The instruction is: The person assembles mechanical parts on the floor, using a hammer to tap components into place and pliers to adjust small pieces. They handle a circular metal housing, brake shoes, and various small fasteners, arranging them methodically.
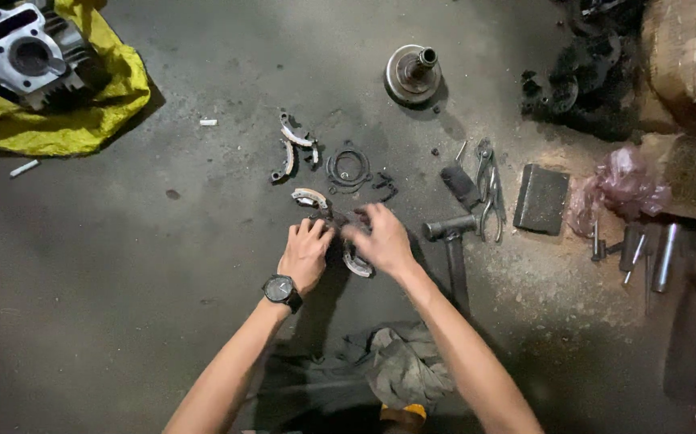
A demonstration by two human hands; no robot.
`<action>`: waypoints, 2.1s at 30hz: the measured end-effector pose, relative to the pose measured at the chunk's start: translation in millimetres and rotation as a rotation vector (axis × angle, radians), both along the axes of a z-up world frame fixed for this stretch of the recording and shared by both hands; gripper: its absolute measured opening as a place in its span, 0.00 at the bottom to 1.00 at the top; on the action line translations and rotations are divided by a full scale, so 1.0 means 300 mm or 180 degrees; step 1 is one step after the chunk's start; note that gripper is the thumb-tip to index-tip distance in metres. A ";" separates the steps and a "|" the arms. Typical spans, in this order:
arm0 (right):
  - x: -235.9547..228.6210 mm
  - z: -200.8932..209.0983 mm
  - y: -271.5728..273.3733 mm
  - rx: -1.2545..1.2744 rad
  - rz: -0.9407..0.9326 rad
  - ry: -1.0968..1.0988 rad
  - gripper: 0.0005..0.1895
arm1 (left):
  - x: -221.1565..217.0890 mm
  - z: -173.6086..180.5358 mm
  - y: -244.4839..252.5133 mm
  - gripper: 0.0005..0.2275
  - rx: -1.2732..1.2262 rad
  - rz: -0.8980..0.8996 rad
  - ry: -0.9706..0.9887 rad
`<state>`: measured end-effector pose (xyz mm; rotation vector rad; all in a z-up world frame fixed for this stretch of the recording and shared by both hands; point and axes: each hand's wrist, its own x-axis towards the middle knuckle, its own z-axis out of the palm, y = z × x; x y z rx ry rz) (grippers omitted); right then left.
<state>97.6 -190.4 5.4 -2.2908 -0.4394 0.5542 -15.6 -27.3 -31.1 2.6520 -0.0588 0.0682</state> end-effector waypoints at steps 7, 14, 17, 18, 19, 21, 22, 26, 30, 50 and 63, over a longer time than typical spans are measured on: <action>0.005 0.086 -0.140 -0.2025 0.1272 -0.1257 0.35 | -0.003 -0.005 -0.002 0.16 -0.0014 -0.0113 -0.0010; 0.101 0.054 -0.216 -0.0390 -0.0186 -0.1324 0.18 | 0.020 0.008 0.004 0.19 0.0474 -0.0404 0.0271; 0.095 0.022 -0.219 -0.0253 -0.0365 -0.1012 0.14 | 0.076 0.069 0.032 0.21 0.0901 -0.0774 -0.0129; 0.095 0.000 -0.235 -0.0289 -0.0367 -0.0989 0.14 | 0.094 0.045 0.029 0.21 0.0865 -0.0785 -0.0110; 0.095 -0.020 -0.249 -0.0234 -0.0438 -0.0943 0.13 | 0.112 0.023 0.026 0.23 0.0887 -0.0980 -0.0143; 0.117 -0.044 -0.254 -0.0180 -0.0518 -0.0914 0.11 | 0.159 0.001 0.033 0.24 0.0909 -0.1182 -0.0194; 0.128 -0.047 -0.249 -0.0151 -0.0424 -0.1016 0.11 | 0.175 0.003 0.036 0.25 0.0982 -0.1256 -0.0011; 0.190 -0.084 -0.220 -0.0113 -0.0107 -0.1309 0.13 | 0.192 0.025 0.053 0.28 0.1080 -0.0970 0.0270; 0.226 -0.127 -0.191 -0.0167 0.0020 -0.1275 0.14 | 0.150 0.035 0.028 0.32 0.0624 -0.0381 0.0508; 0.029 -0.195 -0.260 0.1223 -0.0235 0.1697 0.09 | 0.110 0.014 -0.155 0.10 -0.3279 0.1171 0.0507; -0.030 0.084 -0.101 0.0762 0.0002 0.0044 0.09 | 0.081 -0.067 -0.093 0.09 -0.4523 0.1664 0.1462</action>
